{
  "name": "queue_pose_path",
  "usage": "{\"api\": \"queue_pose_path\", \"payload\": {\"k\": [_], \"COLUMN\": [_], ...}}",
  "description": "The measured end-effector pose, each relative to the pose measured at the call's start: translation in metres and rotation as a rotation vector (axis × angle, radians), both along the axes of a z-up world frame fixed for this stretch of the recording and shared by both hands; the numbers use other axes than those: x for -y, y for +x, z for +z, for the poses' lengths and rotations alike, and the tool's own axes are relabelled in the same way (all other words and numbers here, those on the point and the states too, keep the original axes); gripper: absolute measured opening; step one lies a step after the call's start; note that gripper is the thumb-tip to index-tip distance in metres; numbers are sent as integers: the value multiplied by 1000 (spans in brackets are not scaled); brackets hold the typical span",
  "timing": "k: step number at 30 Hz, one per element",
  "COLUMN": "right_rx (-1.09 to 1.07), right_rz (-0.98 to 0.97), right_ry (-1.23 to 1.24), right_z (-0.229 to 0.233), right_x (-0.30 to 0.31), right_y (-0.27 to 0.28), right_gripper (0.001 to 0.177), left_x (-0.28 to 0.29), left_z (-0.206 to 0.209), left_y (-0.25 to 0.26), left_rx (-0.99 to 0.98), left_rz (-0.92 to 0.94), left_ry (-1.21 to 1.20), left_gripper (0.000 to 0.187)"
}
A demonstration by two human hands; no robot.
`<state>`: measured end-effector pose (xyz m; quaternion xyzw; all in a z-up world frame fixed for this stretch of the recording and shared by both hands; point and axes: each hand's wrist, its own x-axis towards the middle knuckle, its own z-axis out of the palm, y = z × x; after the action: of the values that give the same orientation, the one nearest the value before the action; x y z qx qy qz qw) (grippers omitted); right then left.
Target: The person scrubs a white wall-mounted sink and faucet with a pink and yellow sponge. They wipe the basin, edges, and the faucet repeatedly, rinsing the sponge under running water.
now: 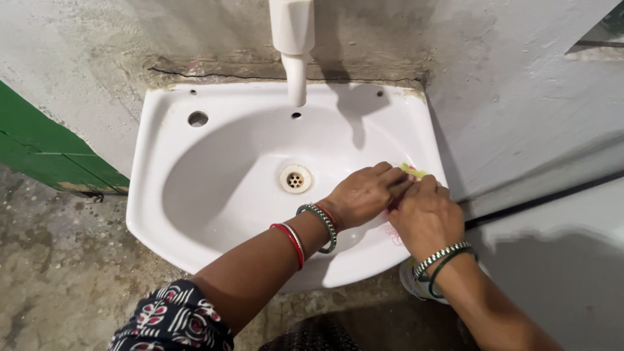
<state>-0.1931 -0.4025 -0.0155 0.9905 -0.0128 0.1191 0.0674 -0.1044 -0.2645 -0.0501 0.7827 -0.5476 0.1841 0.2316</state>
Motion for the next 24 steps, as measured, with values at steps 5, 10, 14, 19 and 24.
{"api": "queue_pose_path", "payload": {"k": [5, 10, 14, 19, 24], "right_rx": [175, 291, -123, -687, -873], "right_rz": [174, 408, 407, 232, 355], "right_ry": [-109, -276, -287, -94, 96], "right_z": [0, 6, 10, 0, -29], "right_x": [9, 9, 6, -23, -114], "right_y": [49, 61, 34, 31, 59], "right_gripper": [26, 18, 14, 31, 27], "left_x": [1, -5, -8, -39, -129], "left_z": [3, 0, -4, -11, -17], "left_y": [25, 28, 14, 1, -13], "left_rx": [-72, -261, -769, -825, -667], "left_rz": [169, 241, 200, 208, 439], "left_ry": [-42, -100, 139, 511, 742], "left_gripper": [26, 19, 24, 35, 37]}}
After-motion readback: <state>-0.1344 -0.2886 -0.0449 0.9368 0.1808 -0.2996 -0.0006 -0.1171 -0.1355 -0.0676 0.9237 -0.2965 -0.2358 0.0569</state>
